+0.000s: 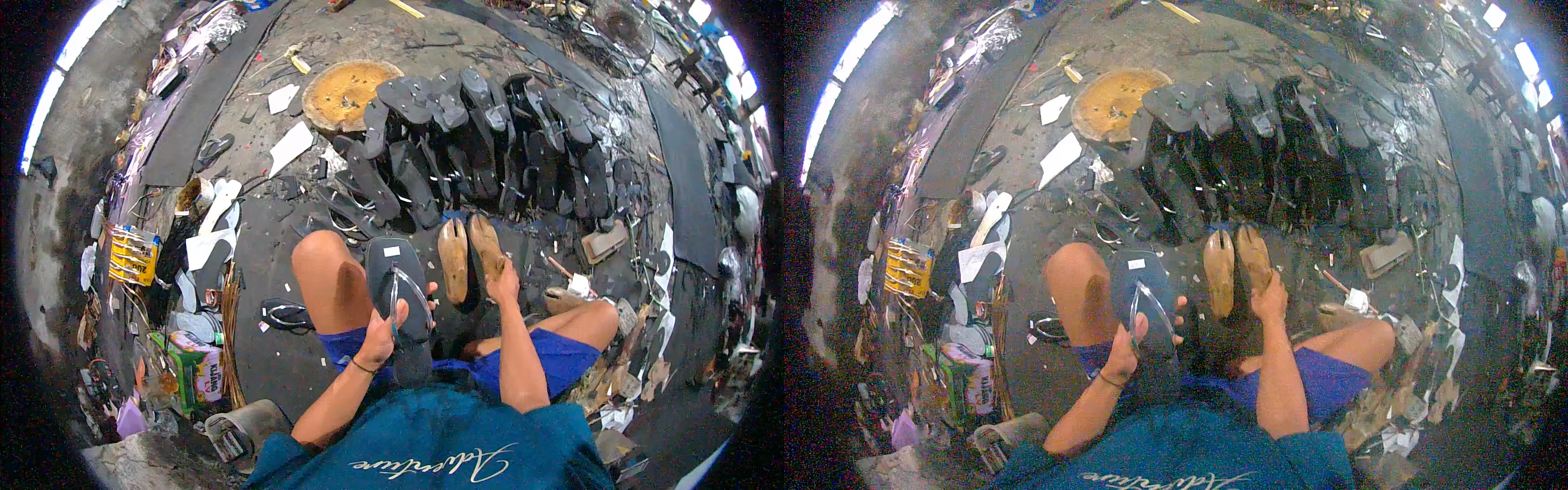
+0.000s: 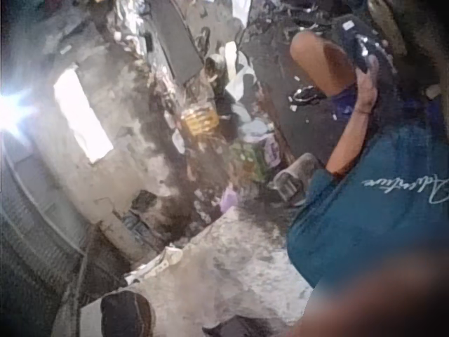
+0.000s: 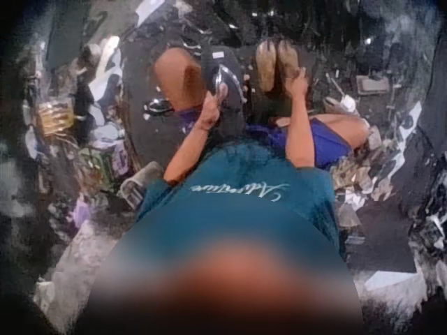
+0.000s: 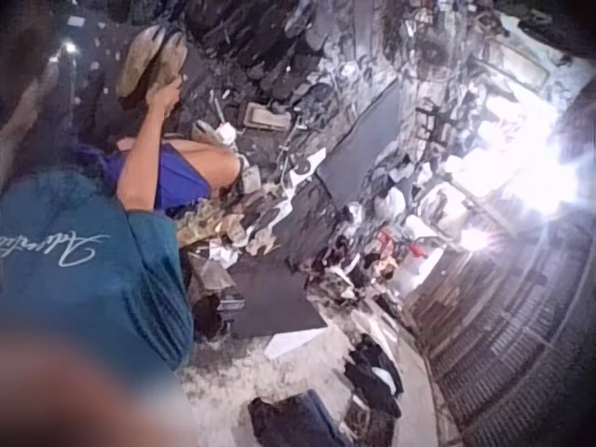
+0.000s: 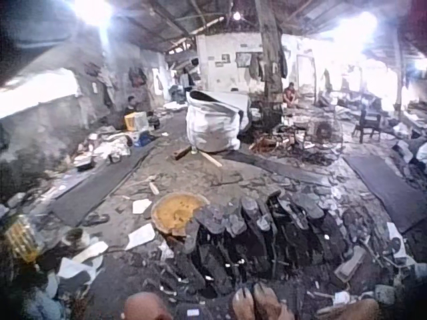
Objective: The person sits on the floor and repeatedly presses a black flip-flop sole onto a wooden shoe last, then removes it and repeats the process. The person handles multiple flip-flops and lasts, turning them over and repositioning them during the cycle.
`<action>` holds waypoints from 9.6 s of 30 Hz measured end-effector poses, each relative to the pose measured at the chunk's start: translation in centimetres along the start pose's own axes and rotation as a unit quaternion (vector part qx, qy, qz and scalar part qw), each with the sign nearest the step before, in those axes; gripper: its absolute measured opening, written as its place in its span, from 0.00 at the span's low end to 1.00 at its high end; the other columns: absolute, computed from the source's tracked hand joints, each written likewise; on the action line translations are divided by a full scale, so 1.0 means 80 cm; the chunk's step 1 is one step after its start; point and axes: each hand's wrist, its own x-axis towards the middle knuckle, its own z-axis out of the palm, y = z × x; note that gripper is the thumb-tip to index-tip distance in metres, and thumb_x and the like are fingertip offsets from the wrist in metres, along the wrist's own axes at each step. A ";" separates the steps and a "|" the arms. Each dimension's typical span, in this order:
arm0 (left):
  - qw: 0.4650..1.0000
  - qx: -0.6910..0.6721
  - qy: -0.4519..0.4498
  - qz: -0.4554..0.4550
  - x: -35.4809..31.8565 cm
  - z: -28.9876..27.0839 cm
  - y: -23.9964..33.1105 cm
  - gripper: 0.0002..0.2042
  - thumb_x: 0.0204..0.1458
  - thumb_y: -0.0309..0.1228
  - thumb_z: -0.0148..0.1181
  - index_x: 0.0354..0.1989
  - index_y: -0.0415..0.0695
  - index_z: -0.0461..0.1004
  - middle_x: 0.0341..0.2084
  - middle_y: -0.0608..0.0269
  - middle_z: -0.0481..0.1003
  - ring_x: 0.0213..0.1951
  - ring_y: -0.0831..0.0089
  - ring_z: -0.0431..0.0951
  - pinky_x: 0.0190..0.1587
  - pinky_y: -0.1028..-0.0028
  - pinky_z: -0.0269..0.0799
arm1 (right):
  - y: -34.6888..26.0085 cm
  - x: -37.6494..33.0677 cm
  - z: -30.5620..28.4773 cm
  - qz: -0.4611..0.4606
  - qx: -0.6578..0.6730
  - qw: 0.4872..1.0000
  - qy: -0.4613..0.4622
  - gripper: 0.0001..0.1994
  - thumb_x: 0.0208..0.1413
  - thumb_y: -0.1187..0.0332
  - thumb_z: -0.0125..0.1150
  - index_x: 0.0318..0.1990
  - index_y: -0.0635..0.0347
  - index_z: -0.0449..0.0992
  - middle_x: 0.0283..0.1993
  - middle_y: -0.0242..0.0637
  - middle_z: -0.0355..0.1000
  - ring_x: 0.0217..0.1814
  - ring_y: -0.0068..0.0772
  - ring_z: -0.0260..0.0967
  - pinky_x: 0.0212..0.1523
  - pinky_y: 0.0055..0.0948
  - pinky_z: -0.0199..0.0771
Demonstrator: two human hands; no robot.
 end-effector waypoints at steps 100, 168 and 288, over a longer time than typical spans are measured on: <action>0.711 0.679 -0.090 0.157 -0.049 0.117 0.083 0.22 0.58 0.43 0.61 0.51 0.34 0.77 0.48 0.44 0.74 0.50 0.49 0.70 0.55 0.59 0.66 | -0.069 -0.300 -0.194 -0.065 0.705 0.632 -0.316 0.53 0.41 0.54 0.70 0.72 0.67 0.47 0.67 0.50 0.62 0.69 0.49 0.61 0.70 0.46 0.58; 0.935 -0.135 0.106 0.311 0.003 -0.102 0.152 0.36 0.60 0.67 0.40 0.55 0.45 0.74 0.44 0.56 0.79 0.46 0.64 0.80 0.49 0.64 0.77 | -0.120 -0.228 -0.240 -0.170 0.455 0.837 -0.250 0.35 0.51 0.66 0.69 0.65 0.71 0.63 0.59 0.49 0.71 0.62 0.44 0.69 0.64 0.40 0.69; 0.993 -0.096 0.040 -0.047 -0.026 0.033 0.016 0.54 0.40 0.64 0.69 0.68 0.37 0.55 0.58 0.49 0.70 0.60 0.56 0.72 0.64 0.56 0.67 | -0.144 -0.268 -0.237 -0.453 0.231 0.857 -0.084 0.53 0.40 0.50 0.78 0.70 0.71 0.57 0.63 0.57 0.62 0.61 0.52 0.66 0.61 0.40 0.69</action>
